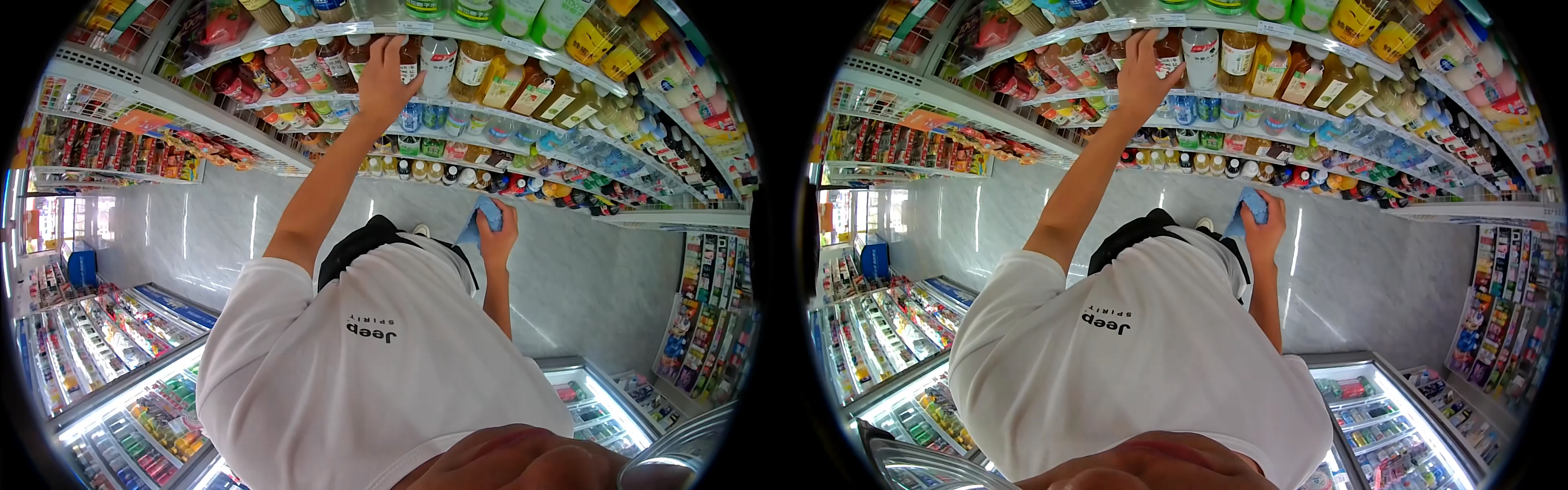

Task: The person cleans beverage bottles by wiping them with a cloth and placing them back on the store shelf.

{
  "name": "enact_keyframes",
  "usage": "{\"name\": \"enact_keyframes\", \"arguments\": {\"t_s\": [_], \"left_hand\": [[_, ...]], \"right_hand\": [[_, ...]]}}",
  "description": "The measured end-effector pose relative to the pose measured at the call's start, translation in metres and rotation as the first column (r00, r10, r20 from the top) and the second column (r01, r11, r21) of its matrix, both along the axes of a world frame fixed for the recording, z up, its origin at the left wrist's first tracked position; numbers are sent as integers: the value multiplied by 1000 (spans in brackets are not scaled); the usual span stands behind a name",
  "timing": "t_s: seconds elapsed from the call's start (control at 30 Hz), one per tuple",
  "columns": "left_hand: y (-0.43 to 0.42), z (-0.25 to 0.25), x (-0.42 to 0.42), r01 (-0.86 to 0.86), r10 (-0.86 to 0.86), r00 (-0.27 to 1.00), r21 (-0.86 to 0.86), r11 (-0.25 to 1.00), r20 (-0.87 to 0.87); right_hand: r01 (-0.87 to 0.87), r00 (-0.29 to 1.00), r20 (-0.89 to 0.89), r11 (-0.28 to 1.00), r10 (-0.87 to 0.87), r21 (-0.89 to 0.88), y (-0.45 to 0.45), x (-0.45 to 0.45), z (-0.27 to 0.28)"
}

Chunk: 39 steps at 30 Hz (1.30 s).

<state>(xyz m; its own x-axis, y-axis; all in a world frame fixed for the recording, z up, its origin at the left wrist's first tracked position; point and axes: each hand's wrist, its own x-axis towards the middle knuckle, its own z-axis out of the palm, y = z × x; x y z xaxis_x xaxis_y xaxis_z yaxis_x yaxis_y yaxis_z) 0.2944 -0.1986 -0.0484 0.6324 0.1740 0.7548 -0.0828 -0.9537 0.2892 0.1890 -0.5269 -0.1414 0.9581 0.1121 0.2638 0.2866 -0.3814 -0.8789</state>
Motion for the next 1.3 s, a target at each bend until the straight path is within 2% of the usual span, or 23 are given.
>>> {"name": "enact_keyframes", "arguments": {"t_s": [0.03, 0.07, 0.17, 0.2, 0.4, 0.5, 0.7, 0.9, 1.3], "left_hand": [[-3, 2, 1, 33, -35, 999, -51, 998, -34], [-3, 3, 5, 43, -43, 999, 9, 999, 6], [-12, 7, 10, 54, -54, 998, 39, 998, 21], [-14, 4, 13, 41, -38, 998, 47, 998, -59], [-19, -4, 34, 20, -20, 968, -6, 1000, -252], [-17, -5, 48, 10, -4, 959, 19, 1000, -283], [-20, 7, 51, -30, 2, 913, -62, 998, -407], [-11, -4, 48, 97, -120, 952, -92, 991, -283], [-29, -5, 31, 49, -152, 928, -293, 955, -341]], "right_hand": [[-2, 1000, -2, 1000, 2, -2, 0, 0, 0], [-4, 1000, -4, 1000, 4, -6, 0, 0, -1], [-2, 1000, -1, 1000, 2, -19, 1, 2, 1], [0, 1000, 0, 1000, 0, -23, 2, 2, 2], [-2, 1000, 3, 1000, 2, -5, 2, 1, 3], [-6, 1000, -4, 1000, 6, -3, 1, 0, 6], [3, 1000, 3, 1000, -3, -9, -1, 0, 5], [11, 1000, 8, 1000, -11, -25, -3, -1, 7], [-2, 1000, -6, 1000, 1, -24, -1, -2, 9]]}}
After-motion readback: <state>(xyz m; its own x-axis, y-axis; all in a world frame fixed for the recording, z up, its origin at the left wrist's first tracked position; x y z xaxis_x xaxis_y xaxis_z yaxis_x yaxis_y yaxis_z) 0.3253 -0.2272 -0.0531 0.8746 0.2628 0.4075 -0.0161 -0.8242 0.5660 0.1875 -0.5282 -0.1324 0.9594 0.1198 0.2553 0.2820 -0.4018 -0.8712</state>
